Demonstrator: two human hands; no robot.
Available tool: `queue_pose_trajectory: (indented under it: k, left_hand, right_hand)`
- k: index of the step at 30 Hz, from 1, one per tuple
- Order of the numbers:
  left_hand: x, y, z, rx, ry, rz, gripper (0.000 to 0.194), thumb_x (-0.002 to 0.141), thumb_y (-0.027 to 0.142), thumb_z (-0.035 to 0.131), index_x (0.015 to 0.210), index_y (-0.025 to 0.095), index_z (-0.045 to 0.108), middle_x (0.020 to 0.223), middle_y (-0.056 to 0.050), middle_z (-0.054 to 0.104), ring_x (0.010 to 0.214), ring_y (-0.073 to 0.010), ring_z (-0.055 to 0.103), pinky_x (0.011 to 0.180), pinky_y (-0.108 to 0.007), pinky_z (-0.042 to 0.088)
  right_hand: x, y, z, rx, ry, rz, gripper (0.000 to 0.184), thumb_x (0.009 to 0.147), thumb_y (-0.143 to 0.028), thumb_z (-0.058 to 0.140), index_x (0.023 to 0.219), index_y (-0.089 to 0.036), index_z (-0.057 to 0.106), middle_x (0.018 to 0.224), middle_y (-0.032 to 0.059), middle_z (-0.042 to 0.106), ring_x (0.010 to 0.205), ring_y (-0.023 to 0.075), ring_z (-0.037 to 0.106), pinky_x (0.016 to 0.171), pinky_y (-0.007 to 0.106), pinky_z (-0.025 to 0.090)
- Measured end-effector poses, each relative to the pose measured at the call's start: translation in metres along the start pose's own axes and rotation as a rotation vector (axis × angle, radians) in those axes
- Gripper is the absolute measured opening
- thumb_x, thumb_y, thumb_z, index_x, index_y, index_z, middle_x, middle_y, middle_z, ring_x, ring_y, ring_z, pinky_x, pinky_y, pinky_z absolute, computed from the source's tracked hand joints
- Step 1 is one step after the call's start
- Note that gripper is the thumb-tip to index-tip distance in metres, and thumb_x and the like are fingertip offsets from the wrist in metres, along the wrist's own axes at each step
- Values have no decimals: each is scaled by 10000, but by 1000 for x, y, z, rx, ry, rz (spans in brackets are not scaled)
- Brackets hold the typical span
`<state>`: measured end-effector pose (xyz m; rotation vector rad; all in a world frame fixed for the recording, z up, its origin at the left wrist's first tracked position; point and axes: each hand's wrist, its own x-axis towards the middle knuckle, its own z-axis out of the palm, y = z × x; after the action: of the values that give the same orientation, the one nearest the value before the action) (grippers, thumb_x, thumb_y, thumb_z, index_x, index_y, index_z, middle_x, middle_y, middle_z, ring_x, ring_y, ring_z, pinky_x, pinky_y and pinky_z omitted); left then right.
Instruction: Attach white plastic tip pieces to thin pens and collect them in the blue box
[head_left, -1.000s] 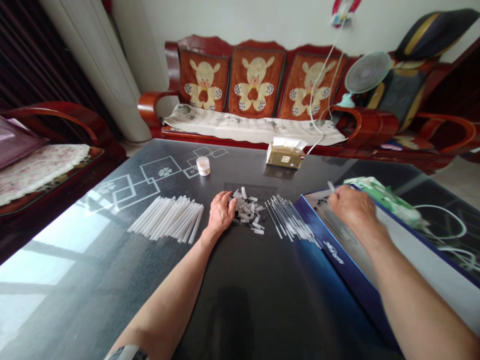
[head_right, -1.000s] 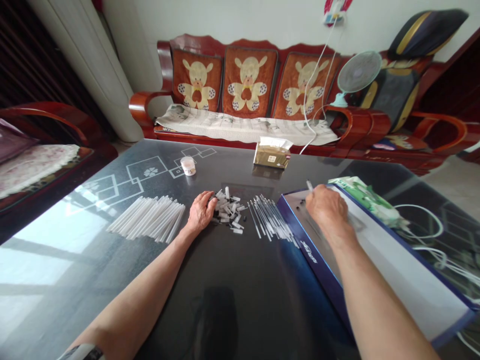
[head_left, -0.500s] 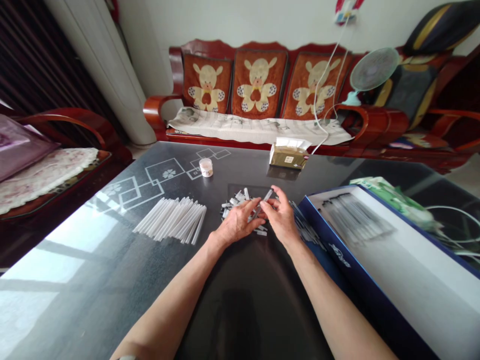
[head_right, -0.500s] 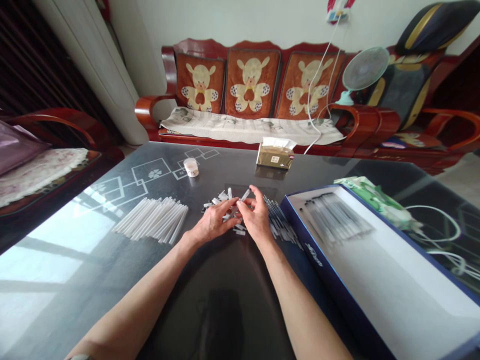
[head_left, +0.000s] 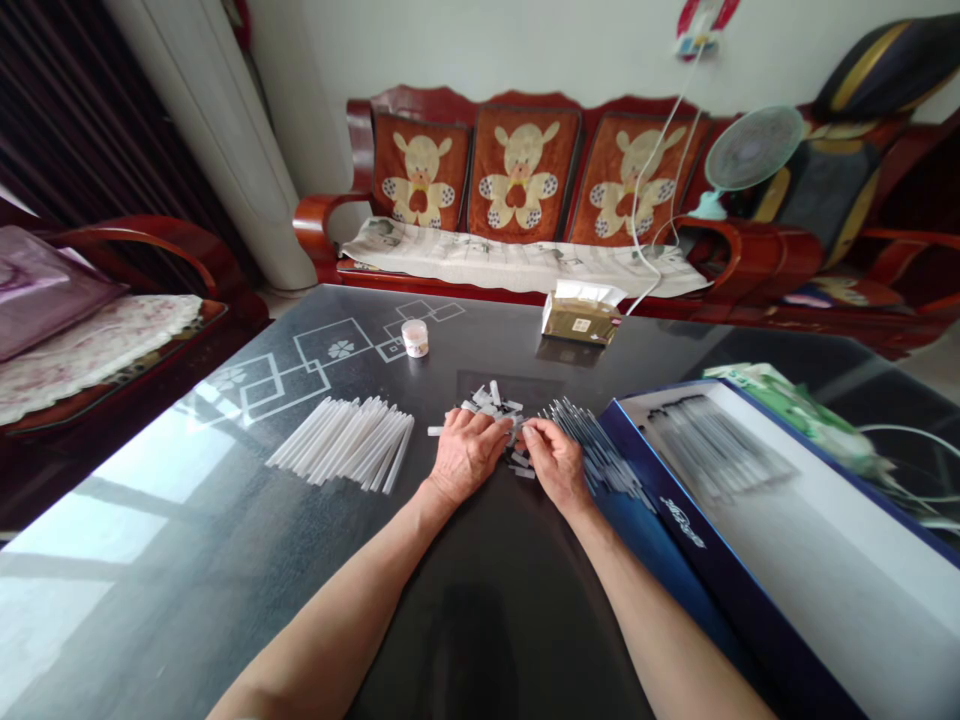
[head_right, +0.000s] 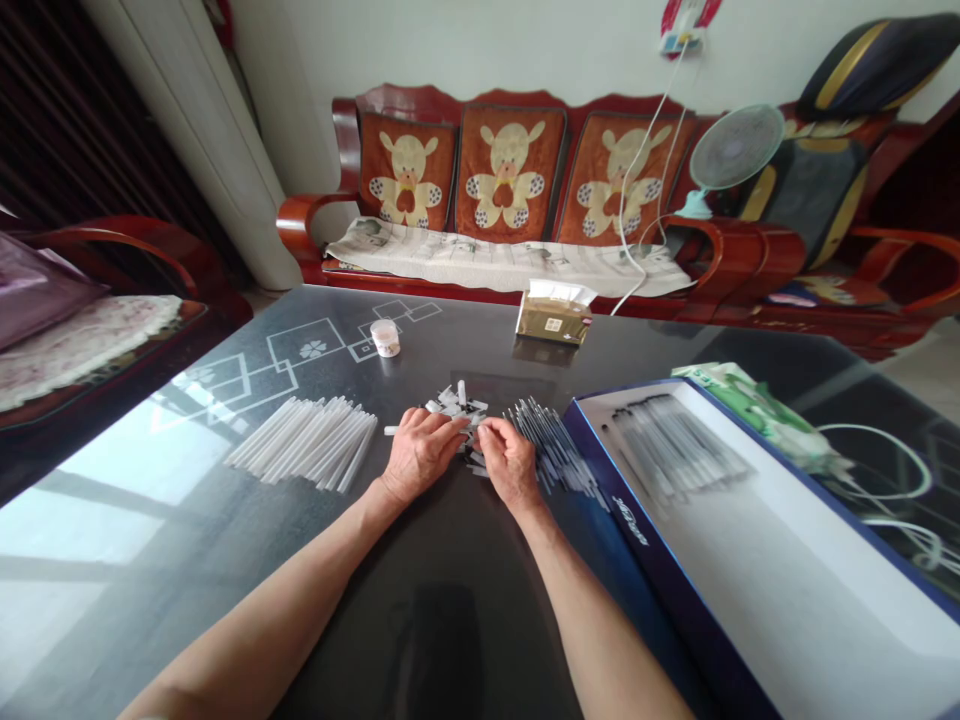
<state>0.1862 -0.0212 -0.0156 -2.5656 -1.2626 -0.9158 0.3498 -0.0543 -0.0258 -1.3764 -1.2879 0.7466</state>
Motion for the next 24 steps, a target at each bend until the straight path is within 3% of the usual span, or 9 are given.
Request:
queue_pose_trajectory:
  k: [6, 11, 17, 22, 24]
  left_hand:
    - [-2, -4, 4, -17, 11, -2, 275, 956, 379, 436, 1078, 287, 665, 826, -55, 635, 796, -203, 521, 814, -387, 364]
    - [-1, -4, 4, -14, 33, 27, 287, 958, 388, 430, 1071, 269, 665, 841, -57, 630, 802, -204, 504, 816, -381, 352]
    - [0, -4, 2, 32, 30, 8, 297, 958, 420, 434, 994, 267, 686, 737, -33, 595, 744, -188, 475, 775, -360, 327]
    - [0, -4, 1, 60, 37, 9, 303, 961, 423, 430, 966, 265, 687, 703, -21, 569, 727, -185, 458, 750, -347, 311]
    - [0, -4, 1, 59, 35, 11, 303, 961, 423, 430, 969, 263, 687, 707, -23, 571, 729, -184, 459, 755, -346, 310]
  right_hand:
    - [1, -4, 1, -21, -22, -33, 289, 822, -475, 586, 928, -214, 651, 818, 42, 717, 730, 205, 695, 660, 311, 562]
    - [5, -3, 2, 16, -26, 44, 312, 792, -486, 617, 859, -184, 658, 708, 33, 694, 634, 181, 654, 587, 278, 533]
    - [8, 0, 1, 75, -76, 28, 277, 786, -438, 644, 881, -179, 674, 696, 16, 679, 550, 124, 573, 533, 240, 484]
    - [8, 2, 3, 161, -132, -38, 297, 788, -397, 648, 1004, -194, 626, 848, 34, 690, 608, 121, 588, 538, 229, 481]
    - [7, 2, 4, 130, -95, -56, 297, 808, -407, 628, 1014, -195, 616, 869, 44, 688, 639, 135, 606, 545, 235, 488]
